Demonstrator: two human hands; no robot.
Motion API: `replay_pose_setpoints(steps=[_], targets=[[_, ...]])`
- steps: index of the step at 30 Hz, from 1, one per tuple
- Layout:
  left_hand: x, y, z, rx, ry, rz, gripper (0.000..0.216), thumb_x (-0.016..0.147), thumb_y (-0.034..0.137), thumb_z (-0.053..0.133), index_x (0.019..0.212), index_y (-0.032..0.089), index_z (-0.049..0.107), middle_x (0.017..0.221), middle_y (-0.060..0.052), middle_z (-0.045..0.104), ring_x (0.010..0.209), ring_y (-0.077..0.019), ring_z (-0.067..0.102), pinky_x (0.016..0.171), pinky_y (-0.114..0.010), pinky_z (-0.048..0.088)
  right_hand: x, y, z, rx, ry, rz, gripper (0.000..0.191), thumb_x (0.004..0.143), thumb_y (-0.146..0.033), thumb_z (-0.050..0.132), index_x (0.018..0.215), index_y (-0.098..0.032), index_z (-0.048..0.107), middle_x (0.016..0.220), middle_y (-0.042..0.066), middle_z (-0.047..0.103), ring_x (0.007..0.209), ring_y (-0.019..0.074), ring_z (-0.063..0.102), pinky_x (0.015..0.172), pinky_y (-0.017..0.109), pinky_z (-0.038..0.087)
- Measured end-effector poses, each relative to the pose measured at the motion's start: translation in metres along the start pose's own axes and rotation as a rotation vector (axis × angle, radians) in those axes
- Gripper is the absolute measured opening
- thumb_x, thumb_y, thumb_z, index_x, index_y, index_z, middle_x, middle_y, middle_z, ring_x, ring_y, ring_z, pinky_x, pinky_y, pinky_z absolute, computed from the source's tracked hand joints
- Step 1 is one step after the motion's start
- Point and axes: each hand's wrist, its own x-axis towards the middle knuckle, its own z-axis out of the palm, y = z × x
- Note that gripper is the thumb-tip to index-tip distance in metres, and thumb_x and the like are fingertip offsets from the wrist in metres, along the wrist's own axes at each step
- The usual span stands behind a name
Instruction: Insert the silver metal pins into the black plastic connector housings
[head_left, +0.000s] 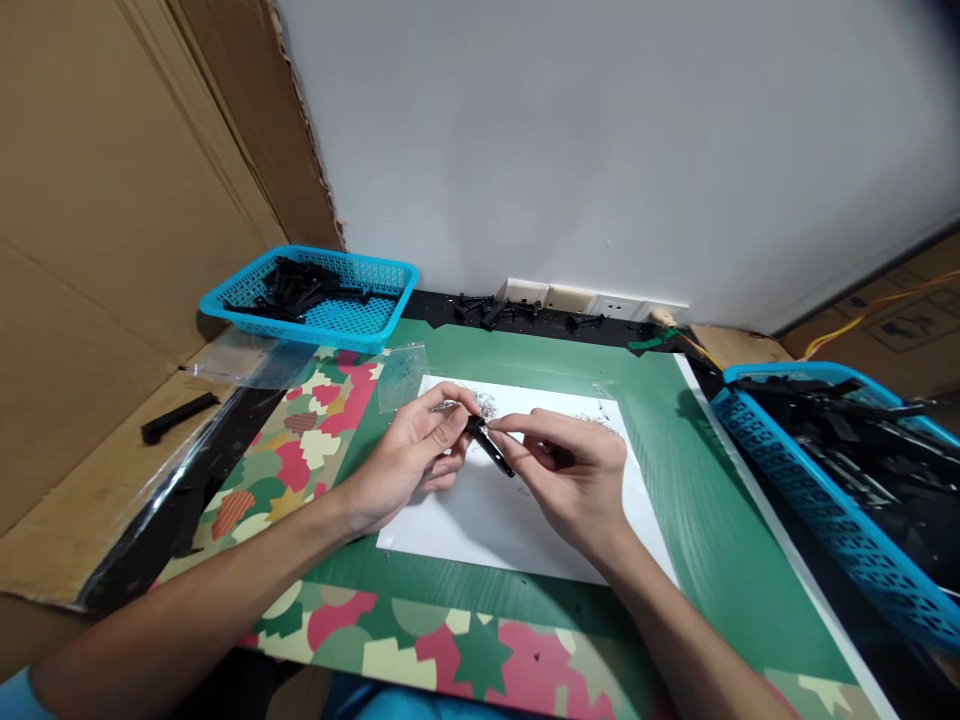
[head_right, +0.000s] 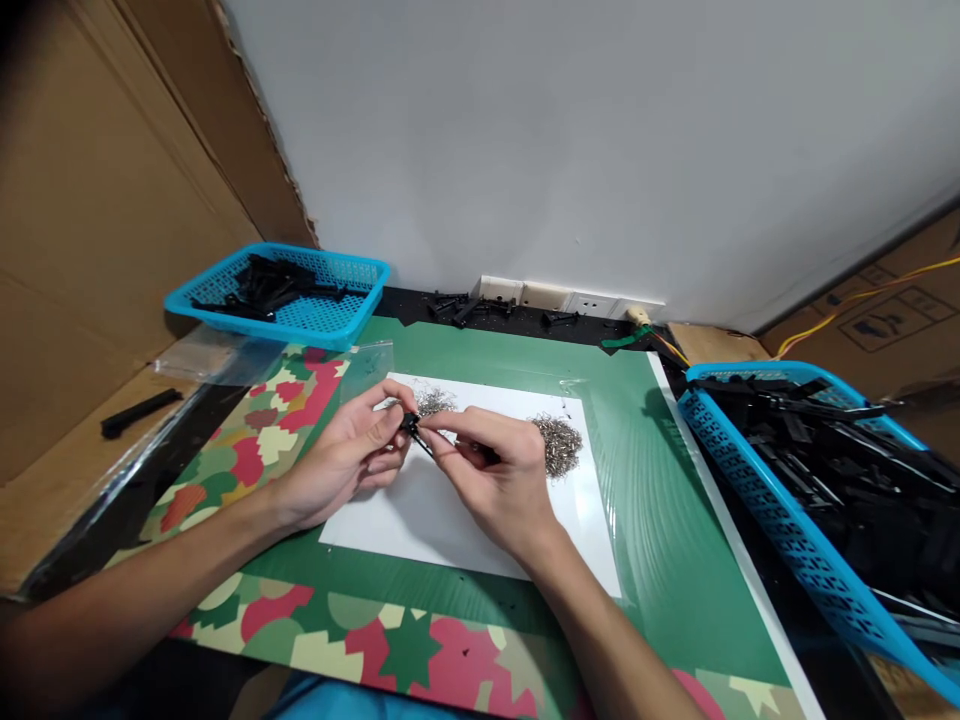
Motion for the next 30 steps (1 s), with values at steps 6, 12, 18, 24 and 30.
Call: replay_pose_setpoints(steps=[6,12,18,24,30], targets=[[-0.0012,0.0010,0.0010,-0.021,0.012,-0.013,0.024,0.101,0.042,0.071,0.111,0.024,0.060,0.076,0.006,0.047,0.051,-0.0020,0.031,0.044,-0.011,0.023,0.0024,-0.0020,-0.0014,-0.026,0.008,-0.034,0.007,0.093,-0.016,0.077,0.094,-0.021,0.082,0.061,-0.005,0.056,0.052,0.0084,0.038,0.049,0.025,0.031],[-0.0023,0.0007,0.0016,-0.063,0.010,-0.075,0.024,0.100,0.043,0.072,0.109,0.023,0.062,0.076,0.006,0.047,0.049,-0.0006,0.028,0.042,-0.010,0.022,0.0023,-0.0008,-0.0006,0.020,-0.046,-0.102,0.010,0.094,-0.011,0.075,0.097,-0.018,0.082,0.062,-0.005,0.053,0.053,0.0079,0.041,0.050,0.024,0.032],[-0.0030,-0.0005,0.0018,-0.114,0.028,-0.131,0.023,0.100,0.042,0.072,0.109,0.024,0.062,0.077,0.006,0.048,0.046,0.0001,0.026,0.038,-0.010,0.023,0.0001,0.0015,-0.0018,-0.049,-0.063,-0.178,0.015,0.096,-0.010,0.072,0.105,-0.019,0.080,0.064,-0.006,0.049,0.054,0.0085,0.040,0.051,0.024,0.033],[-0.0035,0.0017,0.0039,-0.144,0.033,-0.206,0.025,0.099,0.045,0.072,0.107,0.024,0.062,0.074,0.008,0.042,0.045,-0.0002,0.025,0.037,-0.008,0.022,-0.0015,0.0018,-0.0012,-0.101,-0.044,-0.222,0.017,0.095,-0.007,0.072,0.106,-0.017,0.080,0.065,-0.006,0.045,0.054,0.0083,0.039,0.050,0.025,0.032],[-0.0036,-0.0002,0.0053,-0.143,0.023,-0.180,0.023,0.100,0.042,0.072,0.110,0.023,0.062,0.078,0.006,0.048,0.045,0.0006,0.026,0.037,-0.008,0.024,-0.0029,0.0035,0.0001,-0.113,-0.009,-0.261,0.023,0.092,-0.004,0.073,0.108,-0.019,0.080,0.067,-0.006,0.046,0.054,0.0081,0.038,0.049,0.025,0.031]])
